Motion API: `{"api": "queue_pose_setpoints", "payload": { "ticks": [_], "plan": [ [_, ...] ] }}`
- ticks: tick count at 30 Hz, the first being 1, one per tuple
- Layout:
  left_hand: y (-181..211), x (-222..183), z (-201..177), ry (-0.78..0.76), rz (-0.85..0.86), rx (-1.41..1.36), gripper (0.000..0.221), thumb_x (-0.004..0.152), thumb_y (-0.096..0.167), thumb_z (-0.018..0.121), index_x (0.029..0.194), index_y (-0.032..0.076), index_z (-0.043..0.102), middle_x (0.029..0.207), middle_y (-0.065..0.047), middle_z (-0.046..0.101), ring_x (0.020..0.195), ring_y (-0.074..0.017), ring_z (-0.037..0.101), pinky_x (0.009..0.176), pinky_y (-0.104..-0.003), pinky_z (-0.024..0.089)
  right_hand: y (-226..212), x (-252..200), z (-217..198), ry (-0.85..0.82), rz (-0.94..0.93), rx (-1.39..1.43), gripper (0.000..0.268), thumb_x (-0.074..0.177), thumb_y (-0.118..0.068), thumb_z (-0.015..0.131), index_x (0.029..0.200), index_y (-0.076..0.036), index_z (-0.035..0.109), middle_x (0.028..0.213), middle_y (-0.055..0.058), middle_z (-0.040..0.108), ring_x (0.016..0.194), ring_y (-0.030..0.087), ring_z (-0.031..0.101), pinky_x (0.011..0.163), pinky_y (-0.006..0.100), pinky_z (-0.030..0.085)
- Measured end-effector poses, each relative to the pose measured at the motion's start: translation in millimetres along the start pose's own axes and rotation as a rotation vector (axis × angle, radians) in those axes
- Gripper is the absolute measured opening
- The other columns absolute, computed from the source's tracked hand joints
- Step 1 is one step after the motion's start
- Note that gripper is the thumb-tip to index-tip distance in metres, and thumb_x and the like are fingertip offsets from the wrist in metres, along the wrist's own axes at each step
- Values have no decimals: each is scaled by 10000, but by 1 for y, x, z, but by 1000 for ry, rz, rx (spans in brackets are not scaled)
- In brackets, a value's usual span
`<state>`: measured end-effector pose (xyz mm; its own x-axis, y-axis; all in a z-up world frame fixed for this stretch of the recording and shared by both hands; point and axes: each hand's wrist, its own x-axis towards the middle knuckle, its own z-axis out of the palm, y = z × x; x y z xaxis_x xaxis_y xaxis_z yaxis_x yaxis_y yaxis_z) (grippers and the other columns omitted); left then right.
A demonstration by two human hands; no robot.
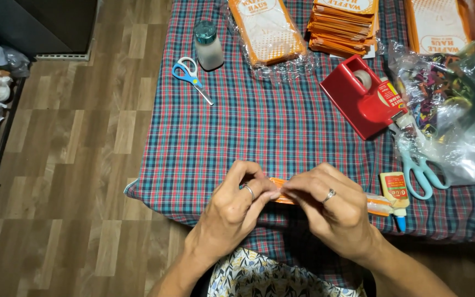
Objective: Manually inserting stacks of paper bags into plastic sleeves and sealing them with a tape dispenser.
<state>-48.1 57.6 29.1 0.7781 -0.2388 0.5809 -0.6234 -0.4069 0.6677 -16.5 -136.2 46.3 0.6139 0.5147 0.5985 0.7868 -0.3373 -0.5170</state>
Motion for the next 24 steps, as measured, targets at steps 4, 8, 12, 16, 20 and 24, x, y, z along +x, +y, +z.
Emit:
{"api": "queue_pose_setpoints", "payload": {
  "ticks": [4, 8, 12, 16, 20, 24],
  "plan": [
    [-2, 1, 11, 28, -77, -40, 155, 1032, 25, 555, 978, -108, 609, 1000, -175, 495, 835, -264, 632, 737, -328, 625, 1, -1, 0, -15, -39, -51, 169, 911, -56, 742, 1042, 20, 668, 934, 159, 702, 778, 268, 659, 723, 346, 519],
    [-4, 0, 15, 29, -149, -89, 155, 1036, 38, 546, 992, -91, 618, 1016, -162, 497, 854, -239, 612, 714, -311, 613, 5, -3, 2, -38, -58, -131, 130, 944, -52, 705, 1030, 30, 653, 884, 167, 589, 751, 278, 548, 683, 371, 462],
    [-2, -3, 8, 52, -134, -96, 296, 986, 152, 689, 1174, -26, 546, 1076, -156, 559, 894, -230, 590, 793, -320, 551, 5, 0, 4, -68, -6, -117, 95, 986, -42, 620, 920, 25, 617, 806, 128, 566, 718, 267, 494, 635, 370, 404],
    [-2, -2, 10, 76, -119, -78, 126, 988, 71, 648, 1013, -52, 632, 1037, -160, 552, 945, -257, 621, 827, -334, 585, 6, 2, 5, -108, 20, -91, 129, 1016, -22, 539, 895, -28, 585, 800, 82, 576, 697, 232, 472, 654, 355, 390],
    [-3, -2, 13, 42, -143, -85, 148, 1025, 36, 559, 990, -86, 636, 1047, -176, 508, 888, -251, 624, 729, -299, 605, 5, 3, 3, -85, -10, -102, 70, 1003, -57, 585, 981, 9, 597, 855, 115, 627, 708, 264, 515, 677, 375, 425],
    [-2, -1, 15, 23, -188, -99, 172, 1043, 47, 525, 940, -78, 579, 1028, -159, 488, 898, -255, 587, 762, -327, 586, 7, -1, 2, -55, -105, -151, 178, 953, -64, 711, 1101, 20, 659, 866, 150, 622, 737, 280, 558, 678, 382, 477]
  ]
}}
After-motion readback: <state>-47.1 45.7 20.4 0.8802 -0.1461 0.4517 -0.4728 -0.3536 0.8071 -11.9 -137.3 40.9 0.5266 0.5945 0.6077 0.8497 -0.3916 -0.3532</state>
